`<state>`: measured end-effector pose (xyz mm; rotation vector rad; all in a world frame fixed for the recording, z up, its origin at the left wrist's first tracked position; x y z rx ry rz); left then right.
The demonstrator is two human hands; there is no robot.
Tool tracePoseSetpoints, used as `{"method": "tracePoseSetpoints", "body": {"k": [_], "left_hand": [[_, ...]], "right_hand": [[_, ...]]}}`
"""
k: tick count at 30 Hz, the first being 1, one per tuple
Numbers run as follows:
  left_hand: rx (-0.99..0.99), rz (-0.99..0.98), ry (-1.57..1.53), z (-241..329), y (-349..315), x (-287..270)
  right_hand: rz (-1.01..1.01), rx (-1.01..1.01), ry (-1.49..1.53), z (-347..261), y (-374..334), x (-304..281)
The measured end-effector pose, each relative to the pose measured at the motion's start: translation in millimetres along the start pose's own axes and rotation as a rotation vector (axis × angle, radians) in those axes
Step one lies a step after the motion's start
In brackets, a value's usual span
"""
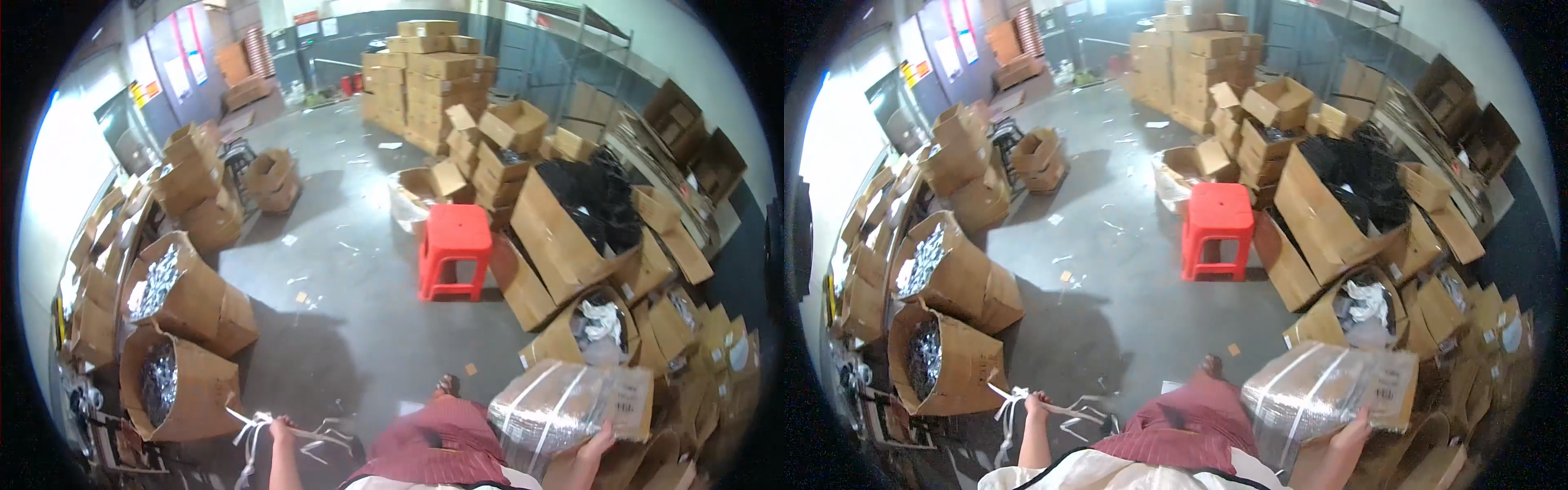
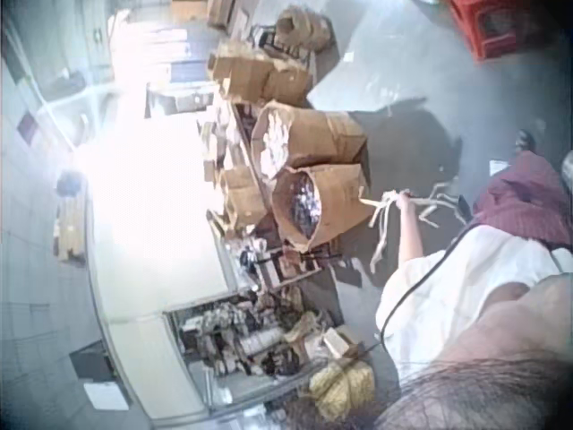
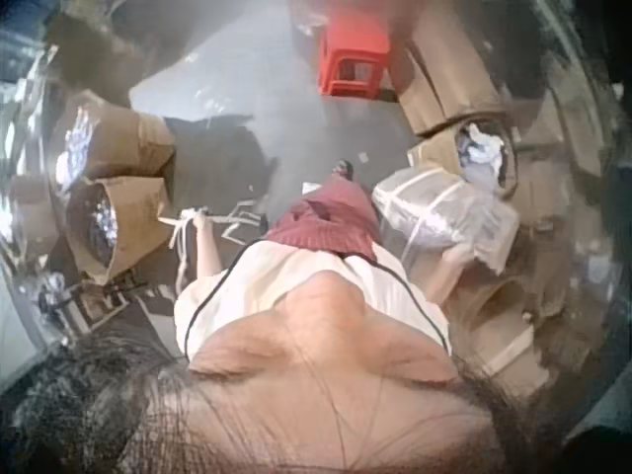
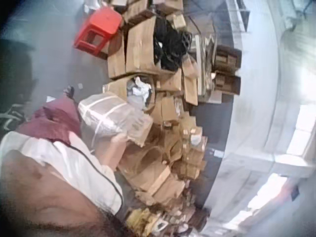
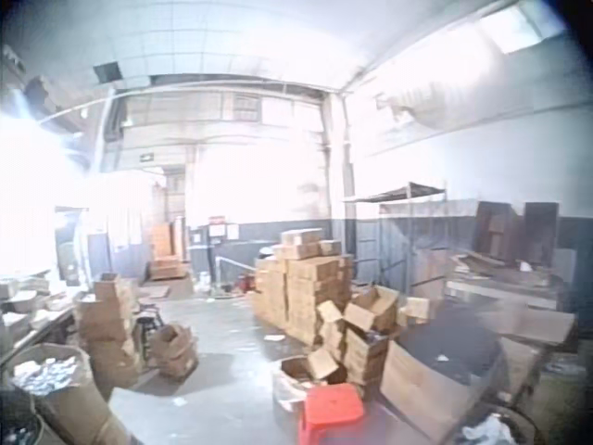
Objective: The person wraps a cardboard box with plastic film and secures it with white plastic straps by hand while moving around other boxes on a floor.
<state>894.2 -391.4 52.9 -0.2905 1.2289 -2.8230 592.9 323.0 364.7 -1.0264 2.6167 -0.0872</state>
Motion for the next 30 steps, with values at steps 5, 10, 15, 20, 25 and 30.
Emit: {"method": "tracePoseSetpoints", "body": {"k": [5, 10, 15, 20, 25, 30], "left_hand": [[-0.066, -0.204, 0.071, 26, -12, 94], [0.138, -0.270, 0.355, 69, 51, 121], [0.106, -0.184, 0.727, 78, 80, 106], [0.014, 0.114, 1.262, 95, 86, 129], [0.166, 0.254, 1.490, 131, 96, 171], [0.276, 0.269, 1.385, 193, 200, 275]], "right_hand": [[-0.150, -0.108, 0.161, -57, 18, 143], [-0.202, -0.110, 0.117, -121, 41, 282], [-0.364, -0.351, 0.465, -161, 86, 424], [-0.297, -0.400, 0.264, -249, 67, 536], [-0.369, -0.423, 0.198, -275, 67, 639], [-0.171, -0.483, 0.033, -293, 61, 709]]}}
Point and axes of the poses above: each hand's wrist, its own y-axis towards the middle knuckle, its own x-axis out of the palm, z = x × y, the point moved 4 cm from there along y, towards the middle knuckle, and after that the axes turned 8 degrees about -y, right-handed, at the moved point
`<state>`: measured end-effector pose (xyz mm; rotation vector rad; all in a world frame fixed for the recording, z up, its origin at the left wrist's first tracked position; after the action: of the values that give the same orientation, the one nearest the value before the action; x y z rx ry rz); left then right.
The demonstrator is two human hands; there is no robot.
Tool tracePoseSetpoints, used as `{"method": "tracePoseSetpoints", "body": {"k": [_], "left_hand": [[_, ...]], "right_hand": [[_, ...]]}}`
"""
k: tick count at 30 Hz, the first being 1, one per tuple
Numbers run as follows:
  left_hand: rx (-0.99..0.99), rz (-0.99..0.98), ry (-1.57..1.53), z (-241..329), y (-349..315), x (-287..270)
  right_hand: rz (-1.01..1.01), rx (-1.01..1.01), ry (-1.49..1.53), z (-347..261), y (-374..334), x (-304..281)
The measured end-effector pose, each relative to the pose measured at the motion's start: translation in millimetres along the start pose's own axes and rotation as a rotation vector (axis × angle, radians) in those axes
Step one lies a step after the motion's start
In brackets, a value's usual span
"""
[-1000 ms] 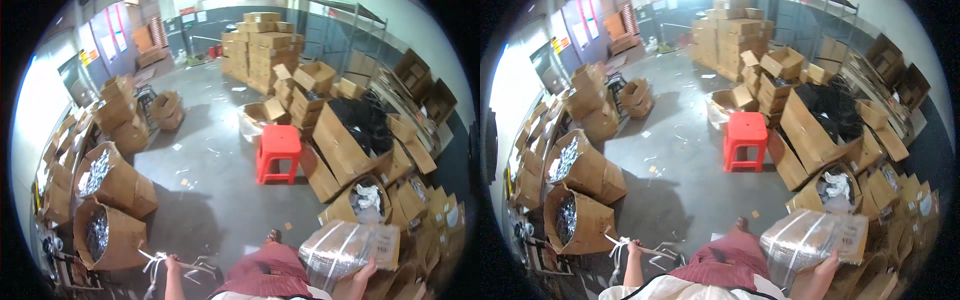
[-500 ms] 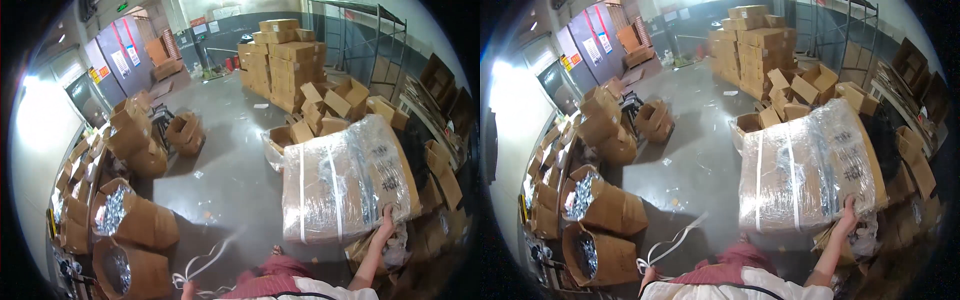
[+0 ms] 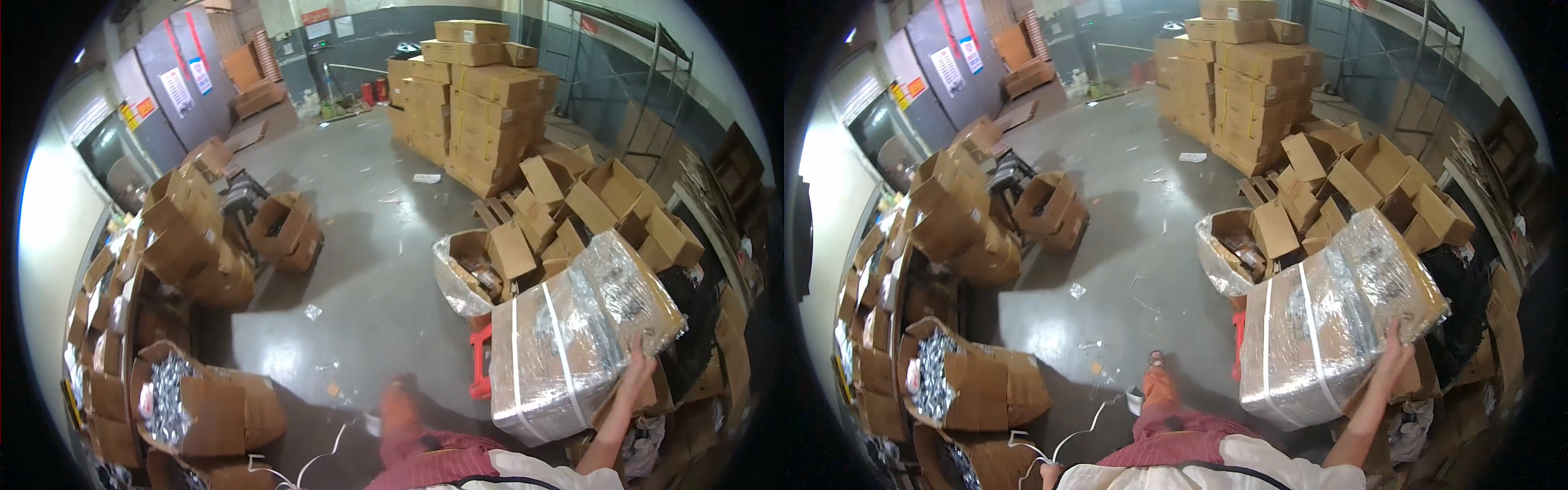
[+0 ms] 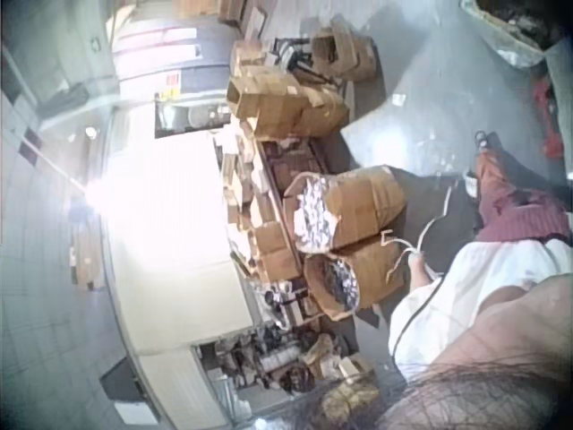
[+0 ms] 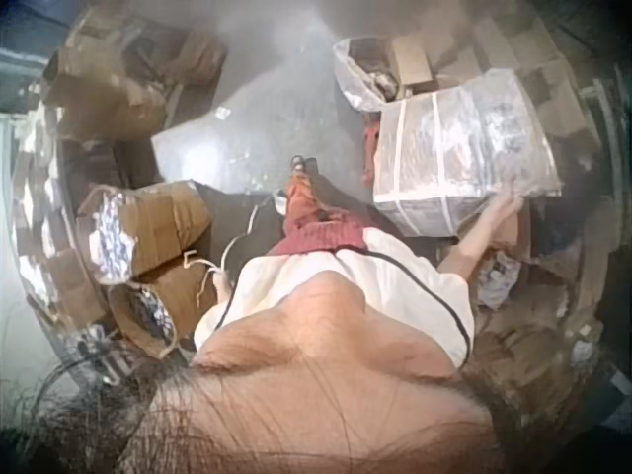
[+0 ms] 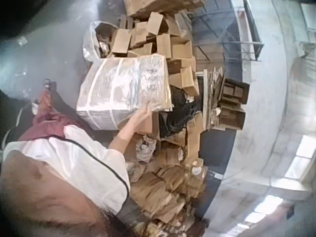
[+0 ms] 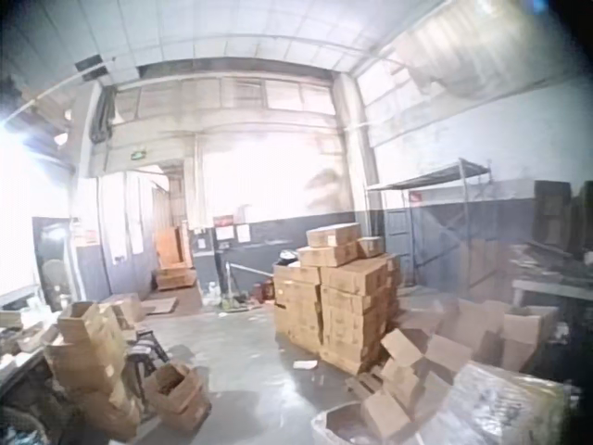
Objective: The person wraps a cardboard box with plastic film and secures it with white plastic straps by hand while moving around other boxes on a floor.
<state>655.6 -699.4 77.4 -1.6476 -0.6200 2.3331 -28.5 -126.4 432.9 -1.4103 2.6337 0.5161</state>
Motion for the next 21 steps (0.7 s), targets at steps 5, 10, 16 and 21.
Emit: {"method": "tracePoseSetpoints", "body": {"k": [5, 10, 16, 21], "left_hand": [[-0.148, -0.159, -0.550, 187, 218, 10], [0.249, -0.258, -0.856, 562, 393, -17], [0.766, -0.112, -1.575, 1015, 233, -7], [0.887, -0.354, -1.930, 1184, 35, 54]], "right_hand": [[0.015, 0.010, -0.136, -6, 12, 37], [0.194, 0.270, -0.425, 32, 40, 46], [0.401, 0.166, -0.342, -3, 26, 70], [0.643, 0.370, -0.317, 28, -1, 35]]}}
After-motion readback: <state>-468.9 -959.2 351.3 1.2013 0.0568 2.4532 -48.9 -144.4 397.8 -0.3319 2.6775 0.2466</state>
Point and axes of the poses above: each hand's wrist, its own y-axis towards the middle knuckle, its own x-axis out of the palm, z = x × y, the point moved 4 cm from there along y, towards the middle knuckle, and after that the axes turned 8 degrees about -y, right-handed, at the moved point
